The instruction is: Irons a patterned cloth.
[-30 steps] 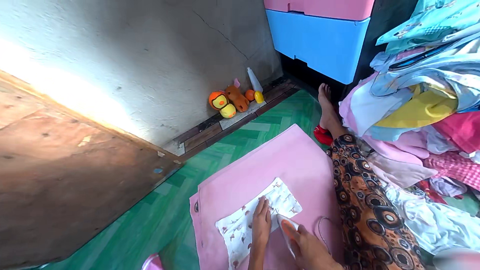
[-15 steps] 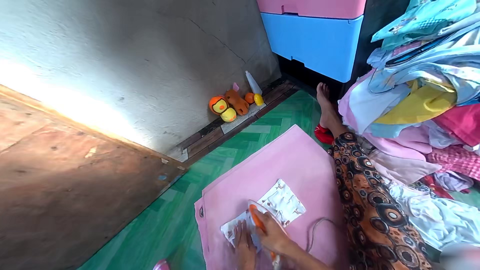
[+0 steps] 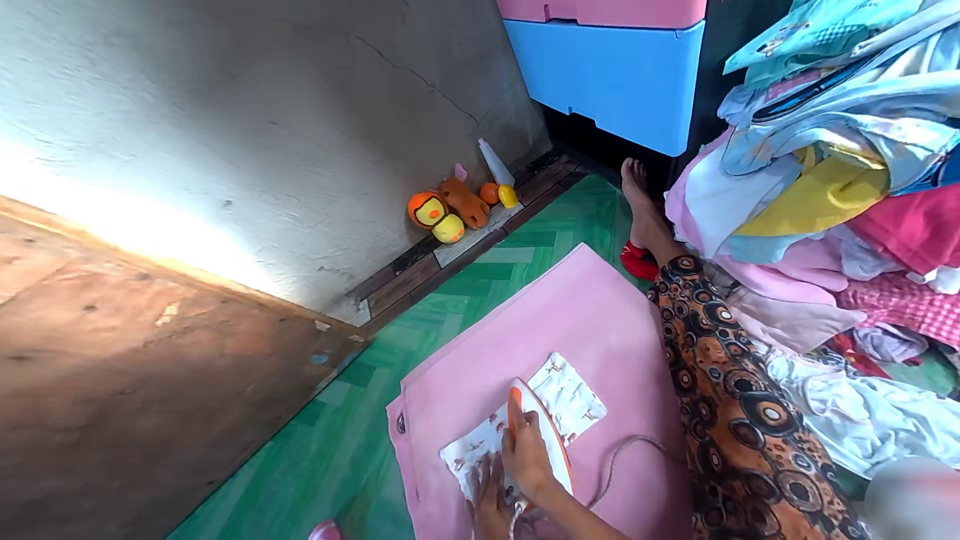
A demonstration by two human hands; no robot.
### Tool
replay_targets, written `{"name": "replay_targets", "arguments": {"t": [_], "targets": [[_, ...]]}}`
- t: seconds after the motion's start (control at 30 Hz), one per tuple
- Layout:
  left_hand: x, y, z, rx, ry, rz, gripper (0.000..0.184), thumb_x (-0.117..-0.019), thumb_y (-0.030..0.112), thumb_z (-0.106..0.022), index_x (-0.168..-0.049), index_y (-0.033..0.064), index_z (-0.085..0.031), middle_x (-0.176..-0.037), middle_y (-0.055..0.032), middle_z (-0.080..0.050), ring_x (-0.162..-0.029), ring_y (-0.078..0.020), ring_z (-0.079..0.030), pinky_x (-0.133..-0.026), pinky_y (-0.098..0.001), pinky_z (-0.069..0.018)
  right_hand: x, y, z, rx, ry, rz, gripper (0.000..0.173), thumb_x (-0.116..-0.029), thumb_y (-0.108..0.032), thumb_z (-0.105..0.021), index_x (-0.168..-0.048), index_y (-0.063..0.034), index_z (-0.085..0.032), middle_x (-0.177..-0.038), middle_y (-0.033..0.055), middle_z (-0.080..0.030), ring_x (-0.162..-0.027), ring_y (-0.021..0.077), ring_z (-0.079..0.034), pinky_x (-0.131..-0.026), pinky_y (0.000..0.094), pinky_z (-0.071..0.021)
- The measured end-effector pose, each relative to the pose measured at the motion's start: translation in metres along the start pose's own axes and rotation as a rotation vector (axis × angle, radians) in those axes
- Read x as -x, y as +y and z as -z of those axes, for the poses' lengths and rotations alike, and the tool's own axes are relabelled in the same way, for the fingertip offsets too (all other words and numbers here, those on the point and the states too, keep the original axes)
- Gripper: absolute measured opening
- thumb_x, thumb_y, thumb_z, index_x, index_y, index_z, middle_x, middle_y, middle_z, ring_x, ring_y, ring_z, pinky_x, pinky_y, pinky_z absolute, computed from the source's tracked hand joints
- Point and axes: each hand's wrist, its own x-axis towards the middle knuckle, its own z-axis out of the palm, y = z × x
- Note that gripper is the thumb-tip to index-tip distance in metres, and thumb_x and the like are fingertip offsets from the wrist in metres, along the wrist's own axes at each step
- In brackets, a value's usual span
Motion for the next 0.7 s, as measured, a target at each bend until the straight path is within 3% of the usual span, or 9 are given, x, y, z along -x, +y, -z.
{"name": "replay_targets", "arguments": {"t": [0.17,0.43,0.53,0.63,0.7], "targets": [[0.001,0.011,0.004,-0.023,-0.003,0.0,0.055,-0.0886,-0.004,-0.048,-0.143,-0.0032,-0.057,-0.157,-0.0274,-0.042,-0.146,-0.0594,-0.028,-0.112,-0.0806,-0.0163,-0.009,0.007,0.007,-0.009,-0.042,0.082,0.062,-0.106,-0.019,-0.051,-0.164,-0.0134,-0.029,-0.152,0.0281,-0.044,-0.122,0.0387,-0.062,-0.101,0.049,-0.0536],[-0.002,0.006,-0.002,-0.043,0.004,0.044,0.055,-0.0935,-0.006,-0.043,-0.146,0.0021,-0.057,-0.159,-0.0234,-0.042,-0.148,-0.0562,-0.029,-0.113,-0.0798,-0.0172,0.009,0.013,0.006,0.052,-0.055,0.026,0.064,-0.1065,-0.02,-0.048,-0.165,-0.0147,-0.025,-0.153,0.0268,-0.043,-0.114,0.0373,-0.066,-0.096,0.0493,-0.0564],[0.001,0.004,-0.003,-0.024,0.037,-0.003,0.054,-0.0903,-0.002,-0.047,-0.143,-0.0014,-0.058,-0.156,-0.0255,-0.044,-0.146,-0.0579,-0.032,-0.112,-0.079,-0.0196,-0.006,0.005,0.005,0.056,-0.054,0.025,0.064,-0.1066,-0.021,-0.048,-0.166,-0.0163,-0.024,-0.154,0.026,-0.042,-0.116,0.0371,-0.066,-0.097,0.0495,-0.0561],[0.002,0.002,-0.002,-0.016,0.003,0.024,0.055,-0.0908,-0.001,-0.057,-0.146,0.0002,-0.055,-0.159,-0.0244,-0.04,-0.149,-0.0552,-0.027,-0.116,-0.0758,-0.0175,-0.017,-0.007,0.006,0.082,-0.075,0.014,0.063,-0.1079,-0.023,-0.047,-0.166,-0.0179,-0.023,-0.156,0.026,-0.041,-0.119,0.0383,-0.064,-0.098,0.0511,-0.0551],[0.002,0.002,-0.003,-0.036,0.001,0.016,0.056,-0.0902,0.0,-0.054,-0.147,0.0001,-0.055,-0.159,-0.0243,-0.04,-0.149,-0.055,-0.028,-0.115,-0.076,-0.0184,-0.014,-0.007,0.008,0.109,-0.08,0.017,0.063,-0.108,-0.023,-0.047,-0.166,-0.0188,-0.023,-0.155,0.0254,-0.041,-0.118,0.0379,-0.065,-0.098,0.0514,-0.0555]]}}
